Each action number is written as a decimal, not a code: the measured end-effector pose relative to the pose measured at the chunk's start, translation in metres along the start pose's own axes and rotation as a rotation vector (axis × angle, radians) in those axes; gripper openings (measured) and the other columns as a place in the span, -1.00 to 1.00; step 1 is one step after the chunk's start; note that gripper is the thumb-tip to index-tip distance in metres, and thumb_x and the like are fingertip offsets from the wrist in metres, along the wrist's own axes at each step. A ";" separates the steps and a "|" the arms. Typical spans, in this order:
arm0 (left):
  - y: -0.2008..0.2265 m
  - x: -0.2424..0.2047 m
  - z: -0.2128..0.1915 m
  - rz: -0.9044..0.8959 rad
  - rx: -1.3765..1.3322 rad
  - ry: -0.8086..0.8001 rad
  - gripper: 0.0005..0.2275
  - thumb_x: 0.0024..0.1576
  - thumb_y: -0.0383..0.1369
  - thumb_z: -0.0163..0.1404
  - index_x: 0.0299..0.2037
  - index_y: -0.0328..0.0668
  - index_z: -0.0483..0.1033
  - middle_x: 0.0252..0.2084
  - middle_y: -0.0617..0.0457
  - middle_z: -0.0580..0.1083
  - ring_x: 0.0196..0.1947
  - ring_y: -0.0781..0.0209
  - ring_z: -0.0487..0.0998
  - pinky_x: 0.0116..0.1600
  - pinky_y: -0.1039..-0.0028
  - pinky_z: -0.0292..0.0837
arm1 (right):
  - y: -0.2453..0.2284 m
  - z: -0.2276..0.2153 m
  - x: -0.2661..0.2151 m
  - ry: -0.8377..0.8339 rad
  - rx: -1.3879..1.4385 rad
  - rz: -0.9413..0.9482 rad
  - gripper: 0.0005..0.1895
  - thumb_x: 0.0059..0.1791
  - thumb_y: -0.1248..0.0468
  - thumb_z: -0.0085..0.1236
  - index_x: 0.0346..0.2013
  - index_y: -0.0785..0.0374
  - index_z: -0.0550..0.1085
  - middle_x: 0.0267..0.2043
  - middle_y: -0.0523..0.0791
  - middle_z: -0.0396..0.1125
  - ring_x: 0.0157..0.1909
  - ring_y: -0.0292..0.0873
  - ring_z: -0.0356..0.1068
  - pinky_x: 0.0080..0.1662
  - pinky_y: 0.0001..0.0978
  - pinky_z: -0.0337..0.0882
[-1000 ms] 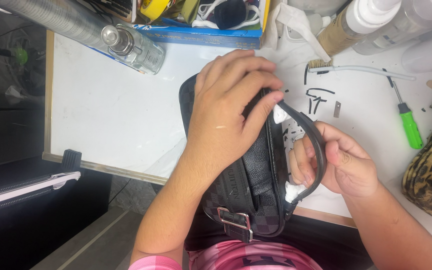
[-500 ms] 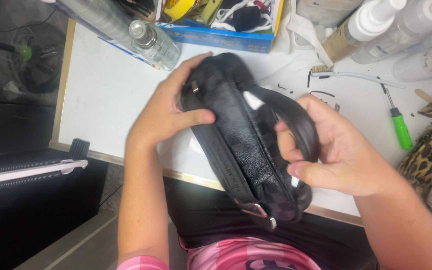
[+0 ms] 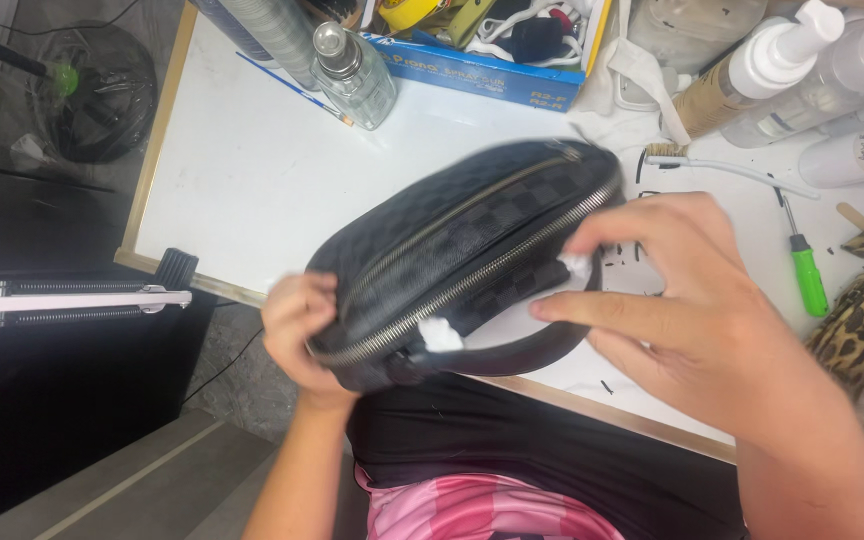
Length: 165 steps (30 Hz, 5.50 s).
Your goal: The person is repairing a black checkered bag by hand. They use a small metal tool to carefully peel away and remove small black plastic or rubber fragments from the bag's handle and strap area. The person works methodically, picking off debris and placing it on the white work surface.
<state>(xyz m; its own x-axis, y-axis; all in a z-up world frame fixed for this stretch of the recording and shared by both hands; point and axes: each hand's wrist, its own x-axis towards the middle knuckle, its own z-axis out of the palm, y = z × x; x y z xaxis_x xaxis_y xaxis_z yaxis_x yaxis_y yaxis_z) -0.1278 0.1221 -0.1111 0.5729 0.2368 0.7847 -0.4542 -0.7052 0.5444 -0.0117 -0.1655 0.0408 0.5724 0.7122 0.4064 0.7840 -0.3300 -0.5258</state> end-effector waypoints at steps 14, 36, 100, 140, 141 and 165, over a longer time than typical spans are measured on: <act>0.084 -0.047 0.029 0.089 -0.008 -0.344 -0.67 -0.10 -0.17 0.24 -0.18 0.04 0.45 -0.14 0.12 0.42 -0.16 0.11 0.43 -0.02 0.23 0.14 | 0.090 0.081 -0.090 0.313 1.254 0.742 -0.51 0.06 0.51 -0.09 0.32 0.43 0.30 0.18 0.13 0.37 -0.06 -0.09 0.44 -0.01 -0.20 0.50; 0.050 0.139 0.170 -0.071 0.290 -1.011 -0.53 -0.21 -0.30 0.29 -0.04 -0.24 0.58 0.10 -0.04 0.43 0.41 -0.19 0.14 0.40 -0.35 -0.17 | 0.094 0.082 -0.090 0.205 1.165 0.571 -0.44 0.07 0.50 0.01 0.39 0.39 0.24 0.26 0.02 0.32 0.07 -0.13 0.39 0.11 -0.25 0.46; 0.041 0.138 0.159 -0.033 0.210 -0.880 -0.57 -0.04 -0.20 0.22 0.02 -0.19 0.55 0.22 -0.16 0.37 0.40 -0.32 0.13 0.43 -0.34 -0.21 | 0.042 0.061 -0.137 0.185 0.071 0.923 -0.68 -0.06 0.38 0.26 0.00 0.23 0.56 -0.18 -0.10 0.40 -0.21 -0.22 0.34 -0.13 -0.39 0.39; 0.069 0.117 0.134 0.119 0.009 -1.150 -0.92 0.02 -0.36 0.15 -0.41 -0.17 0.65 -0.20 0.01 0.49 0.07 0.01 0.42 0.50 -0.23 -0.05 | 0.051 0.081 -0.134 0.484 0.313 0.624 -0.62 -0.17 0.56 0.36 -0.07 0.42 0.54 0.14 0.00 0.33 0.11 -0.18 0.42 0.11 -0.38 0.52; 0.066 0.117 0.134 0.088 -0.018 -1.093 -0.92 0.06 -0.37 0.15 -0.36 -0.18 0.62 -0.12 -0.01 0.47 0.13 0.00 0.41 0.52 -0.16 0.01 | 0.051 0.081 -0.135 0.495 0.339 0.620 -0.62 -0.16 0.57 0.35 -0.06 0.43 0.53 0.16 0.01 0.33 0.14 -0.18 0.42 0.14 -0.38 0.52; 0.041 0.142 0.206 0.146 -0.088 -1.449 -0.77 -0.12 -0.30 0.26 -0.23 0.03 0.72 -0.18 0.12 0.62 -0.04 0.08 0.60 0.16 0.21 0.39 | 0.104 0.066 -0.132 0.393 1.065 0.831 -0.84 0.08 0.51 0.09 -0.05 0.38 0.40 -0.10 0.02 0.42 -0.16 -0.09 0.51 -0.07 -0.25 0.52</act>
<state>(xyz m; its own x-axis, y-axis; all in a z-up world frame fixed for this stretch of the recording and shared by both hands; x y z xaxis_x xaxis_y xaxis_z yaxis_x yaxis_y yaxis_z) 0.0752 -0.0109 -0.0385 0.6662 -0.7364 -0.1174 -0.5765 -0.6085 0.5454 -0.0216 -0.2528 -0.1171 0.9399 0.2678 -0.2119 -0.2657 0.1836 -0.9464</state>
